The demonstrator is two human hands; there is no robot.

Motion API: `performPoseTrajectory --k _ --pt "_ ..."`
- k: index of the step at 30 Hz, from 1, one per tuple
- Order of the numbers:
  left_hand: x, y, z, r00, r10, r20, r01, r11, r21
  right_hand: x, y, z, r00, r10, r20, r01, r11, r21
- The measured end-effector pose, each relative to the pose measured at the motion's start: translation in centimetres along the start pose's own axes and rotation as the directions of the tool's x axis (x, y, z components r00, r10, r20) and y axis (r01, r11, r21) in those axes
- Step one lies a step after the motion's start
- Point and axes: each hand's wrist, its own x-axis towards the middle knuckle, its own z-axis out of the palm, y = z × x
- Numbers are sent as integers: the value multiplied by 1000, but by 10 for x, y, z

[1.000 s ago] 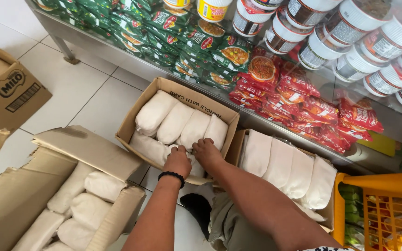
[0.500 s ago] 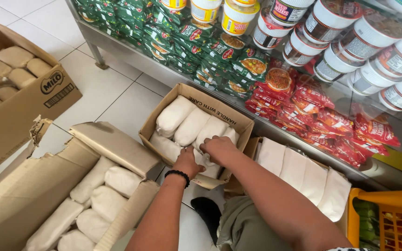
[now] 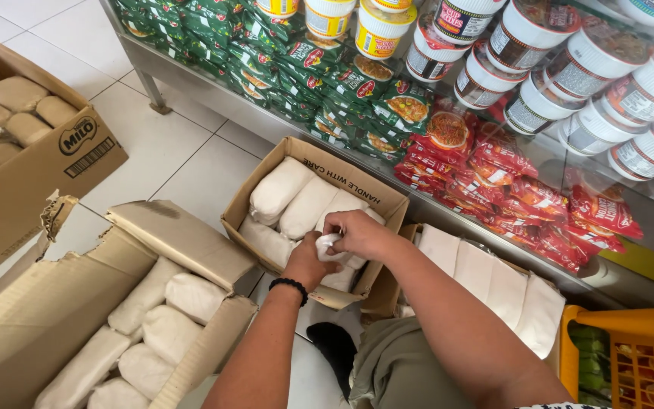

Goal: Restocking white bags from a large shipping box into smaller display boxes on the floor of a grocery store aisle.

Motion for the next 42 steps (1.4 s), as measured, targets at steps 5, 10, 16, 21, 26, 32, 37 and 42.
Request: performPoseTrajectory --k 5,10,16,21,26,32,37,42 --pt "9 -11 10 995 29 -97 -37 996 -80 4 17 -4 996 -15 92 12 999 41" --pt "1 8 0 984 68 -165 -88 989 -116 -1 18 -2 984 115 136 -49 907 -418" --pt "-9 22 -36 991 38 -132 -64 977 -205 4 47 4 917 307 256 -290 952 -103" --pt "-6 17 -62 973 37 -229 -185 716 -673 0 32 -11 942 -25 334 -129 893 430" --pt "-19 42 -74 966 -178 -187 -79 489 -869 -4 -4 -11 966 93 242 -207 838 506" --pt "-7 24 -64 969 -193 -152 -91 290 -953 1 -26 2 955 233 182 -294 694 657" --pt "9 5 -56 953 -300 -47 5 170 -985 5 -26 11 933 305 193 -348 624 700" --pt "13 -8 -53 896 -437 83 164 151 -975 -5 -57 17 899 417 132 -398 658 639"
